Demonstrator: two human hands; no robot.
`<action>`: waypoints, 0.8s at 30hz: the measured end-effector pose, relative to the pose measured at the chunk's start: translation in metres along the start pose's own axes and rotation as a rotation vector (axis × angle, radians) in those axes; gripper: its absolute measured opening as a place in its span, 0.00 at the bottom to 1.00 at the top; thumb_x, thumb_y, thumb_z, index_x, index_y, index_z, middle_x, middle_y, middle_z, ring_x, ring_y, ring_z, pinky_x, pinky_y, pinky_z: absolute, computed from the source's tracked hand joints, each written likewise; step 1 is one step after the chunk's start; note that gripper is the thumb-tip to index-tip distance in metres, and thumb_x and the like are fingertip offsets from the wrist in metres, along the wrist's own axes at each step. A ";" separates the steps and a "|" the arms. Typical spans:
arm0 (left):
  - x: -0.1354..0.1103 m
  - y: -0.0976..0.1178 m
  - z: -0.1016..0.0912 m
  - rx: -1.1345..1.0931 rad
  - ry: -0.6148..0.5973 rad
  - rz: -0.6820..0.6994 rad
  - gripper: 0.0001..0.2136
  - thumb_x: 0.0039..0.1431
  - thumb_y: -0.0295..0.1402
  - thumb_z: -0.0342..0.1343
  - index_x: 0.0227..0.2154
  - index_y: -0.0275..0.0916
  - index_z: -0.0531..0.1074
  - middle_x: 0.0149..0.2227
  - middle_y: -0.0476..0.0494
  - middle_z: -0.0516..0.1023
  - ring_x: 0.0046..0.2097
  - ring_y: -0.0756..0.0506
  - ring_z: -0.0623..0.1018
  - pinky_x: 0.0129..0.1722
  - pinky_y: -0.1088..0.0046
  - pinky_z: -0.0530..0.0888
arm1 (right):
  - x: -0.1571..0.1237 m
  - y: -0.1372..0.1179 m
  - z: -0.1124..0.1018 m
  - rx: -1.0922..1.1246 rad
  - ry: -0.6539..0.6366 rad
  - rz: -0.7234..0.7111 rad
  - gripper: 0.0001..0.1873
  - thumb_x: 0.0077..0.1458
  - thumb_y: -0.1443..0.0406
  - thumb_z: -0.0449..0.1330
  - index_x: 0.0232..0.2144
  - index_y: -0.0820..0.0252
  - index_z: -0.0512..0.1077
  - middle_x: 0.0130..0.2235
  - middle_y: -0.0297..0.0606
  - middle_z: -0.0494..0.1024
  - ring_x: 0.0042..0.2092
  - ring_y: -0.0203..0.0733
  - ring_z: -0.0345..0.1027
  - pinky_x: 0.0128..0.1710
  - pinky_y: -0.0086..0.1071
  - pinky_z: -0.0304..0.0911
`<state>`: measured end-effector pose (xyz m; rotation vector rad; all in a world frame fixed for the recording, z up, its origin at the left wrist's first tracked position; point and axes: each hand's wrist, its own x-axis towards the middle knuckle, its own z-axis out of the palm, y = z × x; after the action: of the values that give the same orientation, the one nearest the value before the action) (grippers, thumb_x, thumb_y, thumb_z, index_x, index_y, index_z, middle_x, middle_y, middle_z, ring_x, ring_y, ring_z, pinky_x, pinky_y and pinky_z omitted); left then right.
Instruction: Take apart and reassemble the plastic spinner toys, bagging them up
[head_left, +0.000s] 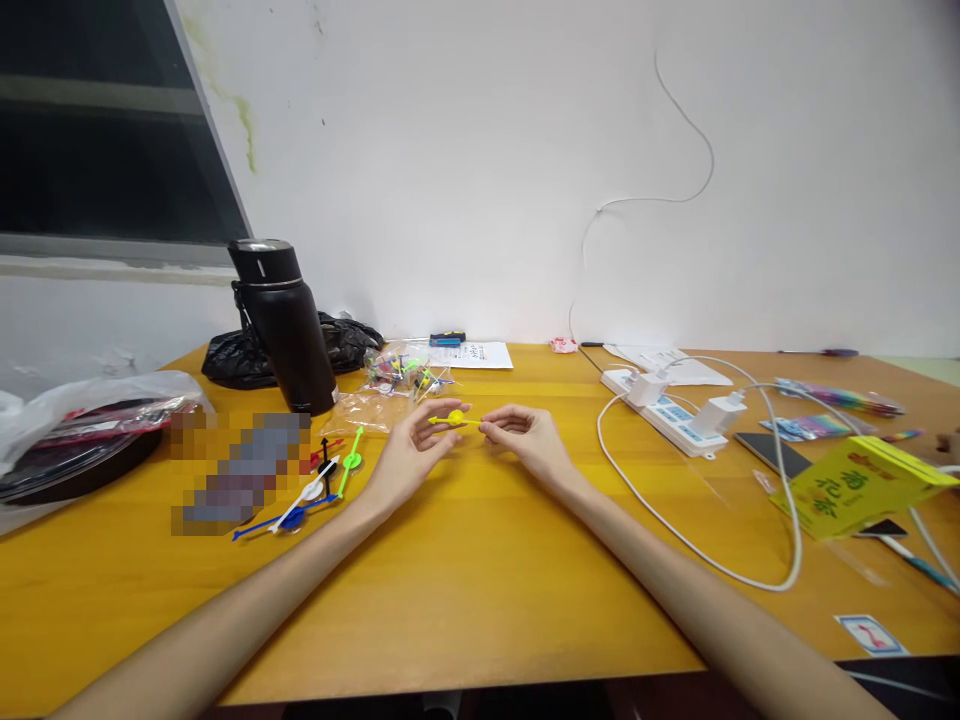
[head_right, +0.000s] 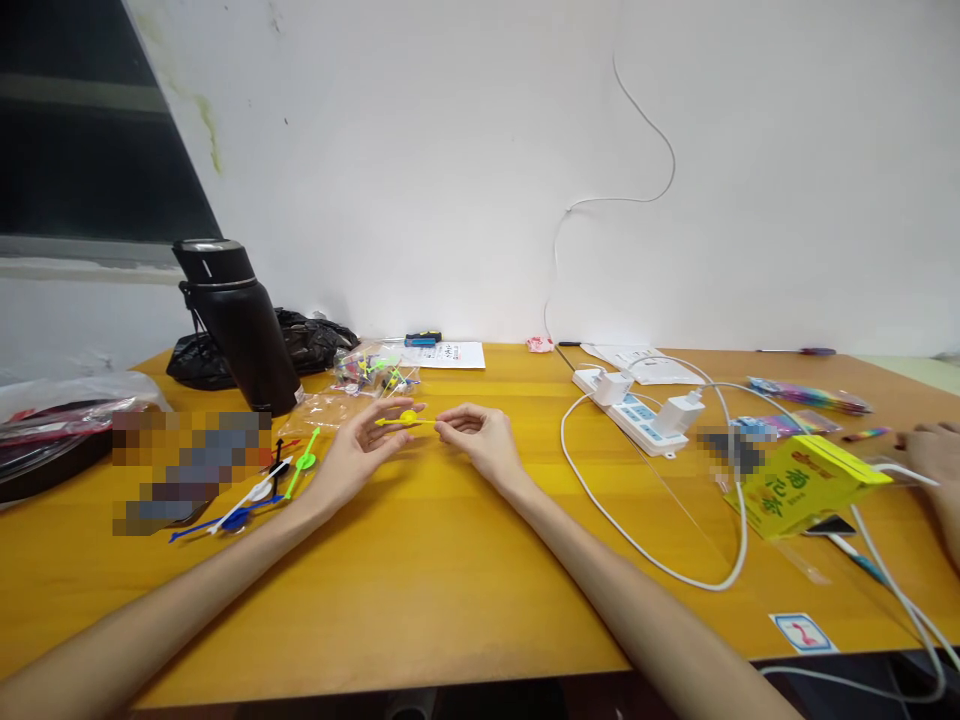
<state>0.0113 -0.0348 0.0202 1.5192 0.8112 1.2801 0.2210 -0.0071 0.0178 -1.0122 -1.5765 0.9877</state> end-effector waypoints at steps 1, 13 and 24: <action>-0.001 0.001 0.000 0.014 -0.002 0.027 0.19 0.60 0.35 0.62 0.54 0.42 0.70 0.60 0.37 0.74 0.58 0.41 0.77 0.57 0.61 0.75 | -0.001 -0.001 0.000 -0.015 0.009 -0.014 0.17 0.48 0.55 0.71 0.34 0.63 0.81 0.34 0.44 0.83 0.34 0.44 0.78 0.39 0.35 0.72; -0.004 0.009 0.001 0.158 0.034 0.143 0.19 0.62 0.37 0.60 0.55 0.41 0.71 0.58 0.37 0.77 0.59 0.40 0.76 0.53 0.63 0.77 | -0.010 -0.014 0.006 -0.135 0.036 -0.118 0.11 0.52 0.58 0.68 0.33 0.60 0.80 0.32 0.40 0.83 0.34 0.43 0.78 0.37 0.33 0.72; -0.001 0.009 -0.006 0.197 0.041 0.088 0.17 0.62 0.35 0.60 0.53 0.41 0.75 0.55 0.40 0.80 0.54 0.41 0.79 0.55 0.62 0.74 | -0.012 -0.008 0.011 -0.177 -0.048 -0.142 0.09 0.55 0.59 0.66 0.33 0.60 0.79 0.33 0.39 0.83 0.35 0.41 0.77 0.38 0.32 0.72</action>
<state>0.0047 -0.0372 0.0284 1.7052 0.9281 1.3313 0.2107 -0.0218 0.0195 -0.9869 -1.7745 0.7905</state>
